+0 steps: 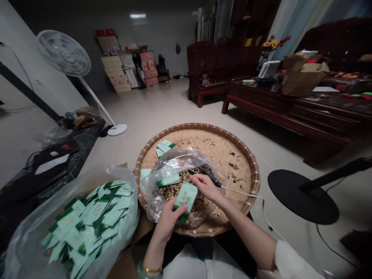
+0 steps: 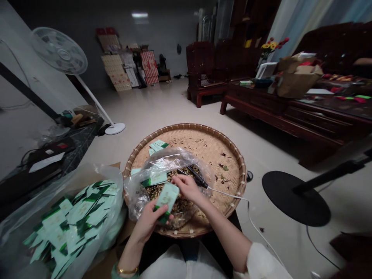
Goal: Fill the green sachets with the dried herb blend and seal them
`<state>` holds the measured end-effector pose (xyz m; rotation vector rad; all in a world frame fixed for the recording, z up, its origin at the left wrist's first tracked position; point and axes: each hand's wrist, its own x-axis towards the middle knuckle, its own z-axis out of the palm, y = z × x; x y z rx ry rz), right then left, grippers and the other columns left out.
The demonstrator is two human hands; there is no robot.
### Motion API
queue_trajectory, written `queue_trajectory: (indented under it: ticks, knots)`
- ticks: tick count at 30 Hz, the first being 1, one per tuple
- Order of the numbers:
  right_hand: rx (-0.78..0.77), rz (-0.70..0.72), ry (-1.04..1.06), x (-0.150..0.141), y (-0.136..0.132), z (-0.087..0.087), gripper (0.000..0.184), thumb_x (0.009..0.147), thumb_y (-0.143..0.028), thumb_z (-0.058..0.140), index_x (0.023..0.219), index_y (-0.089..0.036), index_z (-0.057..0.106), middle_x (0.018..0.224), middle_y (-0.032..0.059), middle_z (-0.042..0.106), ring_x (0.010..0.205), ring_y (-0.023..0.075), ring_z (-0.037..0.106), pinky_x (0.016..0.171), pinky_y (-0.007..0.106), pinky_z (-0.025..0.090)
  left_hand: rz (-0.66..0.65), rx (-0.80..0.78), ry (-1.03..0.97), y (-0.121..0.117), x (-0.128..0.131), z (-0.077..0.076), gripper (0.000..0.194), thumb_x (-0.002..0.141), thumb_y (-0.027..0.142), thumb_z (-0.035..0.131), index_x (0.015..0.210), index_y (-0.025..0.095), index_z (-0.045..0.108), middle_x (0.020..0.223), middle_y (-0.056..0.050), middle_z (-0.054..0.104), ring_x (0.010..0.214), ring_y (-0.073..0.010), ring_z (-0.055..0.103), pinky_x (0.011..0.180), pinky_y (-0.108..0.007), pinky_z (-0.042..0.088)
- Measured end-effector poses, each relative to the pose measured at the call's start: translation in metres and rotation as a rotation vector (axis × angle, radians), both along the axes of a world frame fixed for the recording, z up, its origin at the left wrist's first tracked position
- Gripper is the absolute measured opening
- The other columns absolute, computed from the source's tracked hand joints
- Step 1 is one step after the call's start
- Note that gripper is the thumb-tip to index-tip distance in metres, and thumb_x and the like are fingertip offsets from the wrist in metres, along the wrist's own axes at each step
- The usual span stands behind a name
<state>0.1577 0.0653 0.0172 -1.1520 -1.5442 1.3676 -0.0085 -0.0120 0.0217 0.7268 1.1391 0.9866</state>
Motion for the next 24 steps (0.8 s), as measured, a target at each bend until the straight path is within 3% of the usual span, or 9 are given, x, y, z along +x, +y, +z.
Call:
queue_trajectory:
  ticks: [2,4,6,7,9,12,14,18,24]
  knots:
    - [-0.155,0.007,0.137,0.005,0.001,0.001,0.056,0.081,-0.067,0.036,0.09,-0.016,0.06,0.055,-0.0031,0.05,0.044,0.0101,0.045,0.04,0.021,0.034,0.329,0.15,-0.088,-0.001,-0.016,0.01,0.048,0.055,0.052,0.078,0.09,0.021,0.064,0.084,-0.002,0.072,0.059,-0.0137,0.065,0.047,-0.02,0.049]
    - [-0.209,0.004,0.189,0.008,-0.001,-0.003,0.06,0.081,-0.068,0.035,0.096,-0.015,0.059,0.06,-0.0013,0.054,0.047,0.0108,0.048,0.041,0.021,0.037,0.638,0.387,-0.181,-0.001,-0.033,0.022,0.054,0.06,0.066,0.067,0.1,0.031,0.061,0.107,0.001,0.069,0.082,-0.0139,0.066,0.061,-0.018,0.052]
    - [-0.213,0.015,0.134,0.009,-0.005,-0.011,0.056,0.083,-0.064,0.036,0.094,-0.015,0.06,0.06,-0.0007,0.055,0.048,0.0114,0.05,0.042,0.021,0.038,0.719,0.534,-0.222,0.002,-0.044,0.03,0.059,0.064,0.074,0.055,0.104,0.031,0.06,0.12,0.0,0.063,0.103,-0.0168,0.061,0.078,-0.022,0.052]
    - [-0.197,0.029,0.075,0.008,-0.007,-0.016,0.052,0.084,-0.061,0.038,0.091,-0.015,0.061,0.059,-0.0007,0.055,0.049,0.0118,0.05,0.044,0.022,0.039,0.704,0.563,-0.174,0.004,-0.045,0.032,0.054,0.067,0.07,0.056,0.103,0.029,0.06,0.12,-0.001,0.063,0.105,-0.0181,0.061,0.083,-0.025,0.051]
    - [-0.099,0.062,-0.077,0.007,-0.014,-0.024,0.04,0.085,-0.051,0.044,0.085,-0.016,0.063,0.061,0.0001,0.058,0.054,0.0133,0.053,0.049,0.023,0.04,0.515,0.557,0.066,0.013,-0.041,0.029,0.037,0.074,0.052,0.063,0.101,0.025,0.061,0.11,-0.004,0.068,0.102,-0.0208,0.063,0.087,-0.033,0.05]
    - [0.109,0.087,-0.296,0.005,-0.024,-0.028,0.022,0.084,-0.033,0.051,0.082,-0.017,0.066,0.074,0.0026,0.066,0.069,0.0166,0.06,0.064,0.026,0.043,0.073,0.556,0.688,0.036,-0.028,0.014,0.019,0.082,0.031,0.057,0.094,0.019,0.066,0.104,-0.01,0.069,0.101,-0.0224,0.063,0.092,-0.035,0.046]
    - [0.172,0.077,-0.391,0.004,-0.03,-0.027,0.018,0.084,-0.027,0.051,0.084,-0.018,0.067,0.08,0.0041,0.069,0.074,0.0183,0.062,0.068,0.027,0.043,-0.065,0.579,1.138,0.056,-0.023,0.002,0.024,0.085,0.021,0.049,0.102,0.017,0.064,0.111,-0.013,0.067,0.106,-0.024,0.06,0.096,-0.037,0.042]
    - [0.197,0.059,-0.466,0.005,-0.038,-0.025,0.018,0.085,-0.025,0.049,0.083,-0.019,0.067,0.078,0.0048,0.069,0.072,0.019,0.062,0.065,0.027,0.042,-0.09,0.531,1.254,0.086,-0.023,-0.015,0.025,0.075,0.016,0.061,0.1,0.011,0.065,0.101,-0.02,0.069,0.099,-0.0317,0.063,0.092,-0.043,0.041]
    - [0.233,0.026,-0.406,0.01,-0.039,-0.033,0.02,0.086,-0.027,0.048,0.083,-0.02,0.066,0.08,0.0051,0.069,0.074,0.0197,0.062,0.069,0.029,0.044,-0.071,0.562,1.296,0.095,-0.031,-0.02,0.017,0.081,0.022,0.053,0.087,0.015,0.067,0.089,-0.015,0.072,0.089,-0.0277,0.066,0.087,-0.039,0.044]
